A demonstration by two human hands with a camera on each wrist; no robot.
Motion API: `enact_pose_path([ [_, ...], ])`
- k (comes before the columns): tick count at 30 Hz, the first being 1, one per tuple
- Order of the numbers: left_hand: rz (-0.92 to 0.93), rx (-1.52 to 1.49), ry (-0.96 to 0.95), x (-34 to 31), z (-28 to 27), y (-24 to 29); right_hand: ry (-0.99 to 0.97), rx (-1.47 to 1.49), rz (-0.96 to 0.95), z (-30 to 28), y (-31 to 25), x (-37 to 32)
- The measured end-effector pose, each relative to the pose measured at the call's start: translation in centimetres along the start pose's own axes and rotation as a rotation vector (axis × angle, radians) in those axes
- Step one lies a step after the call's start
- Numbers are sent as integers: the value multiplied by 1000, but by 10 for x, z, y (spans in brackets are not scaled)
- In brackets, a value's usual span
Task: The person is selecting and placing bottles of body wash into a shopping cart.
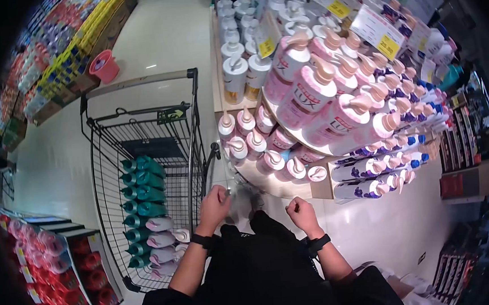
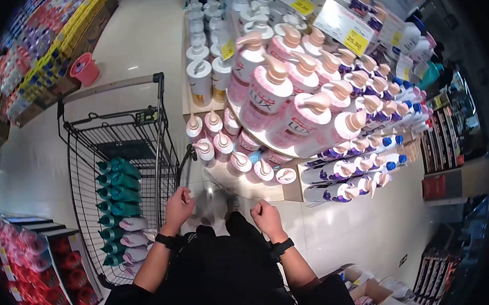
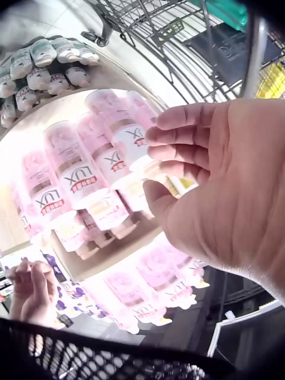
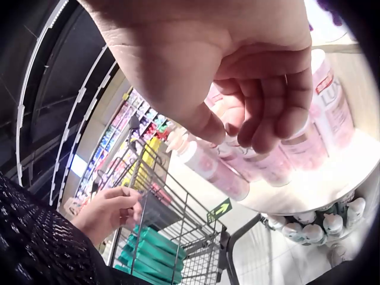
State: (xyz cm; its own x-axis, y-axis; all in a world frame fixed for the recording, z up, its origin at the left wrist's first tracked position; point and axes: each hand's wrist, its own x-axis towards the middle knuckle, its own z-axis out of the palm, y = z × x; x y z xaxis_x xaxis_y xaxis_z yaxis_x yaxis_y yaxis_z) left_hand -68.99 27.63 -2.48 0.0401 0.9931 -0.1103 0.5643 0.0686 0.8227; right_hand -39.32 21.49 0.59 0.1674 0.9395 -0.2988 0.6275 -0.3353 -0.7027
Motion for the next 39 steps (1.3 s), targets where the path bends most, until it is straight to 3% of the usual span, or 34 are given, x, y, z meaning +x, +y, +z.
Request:
enact_pose_path([
  [4,18,73,-19,69,37,5,0,-14,57,-23,11,-4],
  [10,41,32,124,143,64,13,-39,62,36,-49,30,-4],
  [15,142,-244,-13,184,80,-4,7,68,2,-69,46,3],
  [23,257,-207,16,196,88,25,-37,46,34,-95,50,12],
  [33,146,-75,35,153,65,56,-188,-34,-109,-82,44,25],
  [39,43,-49,147,128,66,34,-272,-78,-115,-74,50,26],
])
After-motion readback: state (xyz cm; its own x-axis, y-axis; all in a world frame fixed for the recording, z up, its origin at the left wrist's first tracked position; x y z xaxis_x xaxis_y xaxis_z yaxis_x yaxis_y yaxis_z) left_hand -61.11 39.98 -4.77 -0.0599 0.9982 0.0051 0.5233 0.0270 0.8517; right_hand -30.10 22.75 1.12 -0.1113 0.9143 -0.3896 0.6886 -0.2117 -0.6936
